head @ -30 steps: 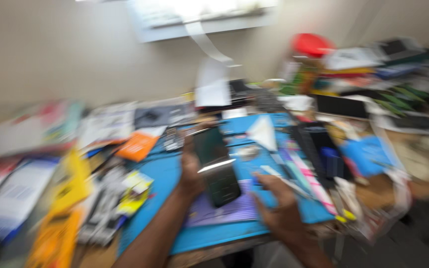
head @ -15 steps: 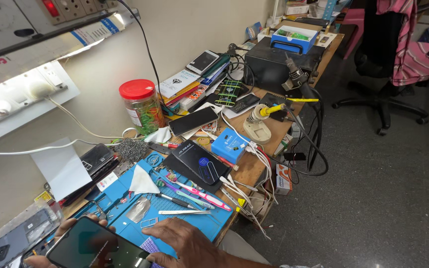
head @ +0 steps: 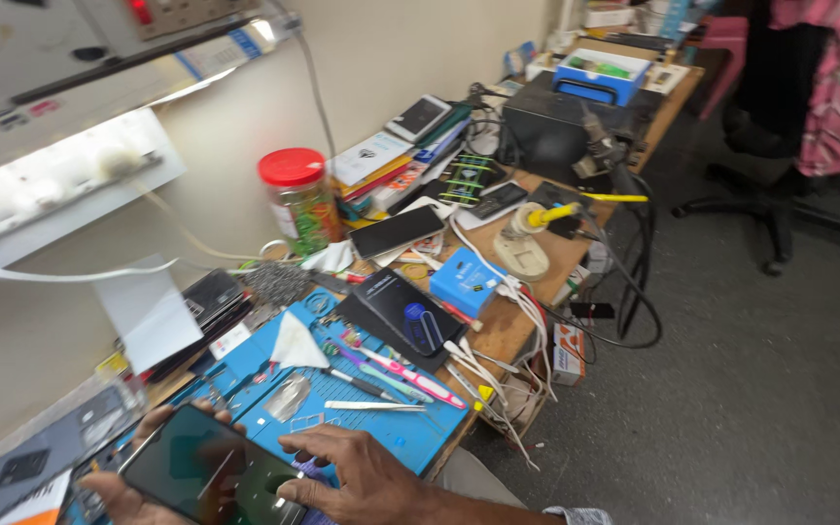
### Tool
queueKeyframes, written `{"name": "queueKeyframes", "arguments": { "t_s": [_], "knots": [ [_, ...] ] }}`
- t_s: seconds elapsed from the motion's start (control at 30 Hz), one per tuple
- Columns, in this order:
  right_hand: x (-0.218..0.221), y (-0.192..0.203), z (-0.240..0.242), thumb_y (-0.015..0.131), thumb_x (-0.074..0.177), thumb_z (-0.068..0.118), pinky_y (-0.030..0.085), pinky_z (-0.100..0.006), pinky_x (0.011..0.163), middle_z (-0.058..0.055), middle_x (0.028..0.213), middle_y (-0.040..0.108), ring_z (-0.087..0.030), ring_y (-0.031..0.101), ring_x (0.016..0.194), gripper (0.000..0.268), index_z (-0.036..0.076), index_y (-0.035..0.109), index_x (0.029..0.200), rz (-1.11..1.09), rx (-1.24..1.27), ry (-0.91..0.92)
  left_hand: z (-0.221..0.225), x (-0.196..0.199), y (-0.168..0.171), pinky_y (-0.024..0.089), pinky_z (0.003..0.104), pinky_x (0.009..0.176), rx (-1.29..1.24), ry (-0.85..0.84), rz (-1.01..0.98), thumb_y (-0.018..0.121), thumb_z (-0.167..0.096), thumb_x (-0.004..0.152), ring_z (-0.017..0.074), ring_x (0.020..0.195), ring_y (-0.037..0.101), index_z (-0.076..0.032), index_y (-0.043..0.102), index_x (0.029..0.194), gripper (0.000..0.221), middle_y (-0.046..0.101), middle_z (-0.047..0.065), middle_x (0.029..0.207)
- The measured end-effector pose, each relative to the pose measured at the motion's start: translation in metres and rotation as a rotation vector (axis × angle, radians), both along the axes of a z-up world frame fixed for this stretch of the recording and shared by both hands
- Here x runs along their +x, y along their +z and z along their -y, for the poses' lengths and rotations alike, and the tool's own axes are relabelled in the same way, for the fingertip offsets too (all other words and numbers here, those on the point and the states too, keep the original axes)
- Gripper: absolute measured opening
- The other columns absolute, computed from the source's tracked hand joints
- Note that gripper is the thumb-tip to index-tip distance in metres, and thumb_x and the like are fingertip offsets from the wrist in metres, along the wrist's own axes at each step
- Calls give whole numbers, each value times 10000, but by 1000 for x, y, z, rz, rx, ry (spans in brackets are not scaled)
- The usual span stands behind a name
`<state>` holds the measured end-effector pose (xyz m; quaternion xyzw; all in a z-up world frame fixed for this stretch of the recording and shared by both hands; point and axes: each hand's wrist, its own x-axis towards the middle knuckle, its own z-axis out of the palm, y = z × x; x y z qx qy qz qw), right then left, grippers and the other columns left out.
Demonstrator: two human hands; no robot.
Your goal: The person uses a screwdriver to manipulate internal components of a disassembled smartphone on a cluttered workbench. They repeatedly open and close the device, test the screen functionality, and adjust internal parts with a tool.
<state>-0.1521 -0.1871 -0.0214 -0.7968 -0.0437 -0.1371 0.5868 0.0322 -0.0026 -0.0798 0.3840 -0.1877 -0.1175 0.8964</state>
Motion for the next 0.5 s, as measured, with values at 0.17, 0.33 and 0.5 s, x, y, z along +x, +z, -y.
{"name": "queueKeyframes", "arguments": {
  "t_s": [0.17,0.33,0.5],
  "knots": [
    [2,-1,-6,744,1006,378,509,-431,1065,-251,1316,675,-337,638,1272,606,-57,625,1412,117,-87,24,17,-35,52,530,583,1033,79,128,-59,446,-836,921,359,1212,598,-65,495,1321,870,561,254,1259],
    [6,5,-9,732,943,312,559,-340,829,-172,1062,687,-206,673,961,450,12,711,1278,-69,-14,-60,23,-45,62,536,585,1004,71,165,-60,429,-828,935,347,1173,614,-90,494,1323,836,587,243,1236],
    [21,-7,-5,706,960,189,523,-305,773,-134,963,700,-135,625,858,333,13,733,1242,-185,251,-21,27,-59,71,533,561,950,87,172,-100,401,-829,917,359,1112,640,-94,501,1351,859,613,217,1215]
  ]
}}
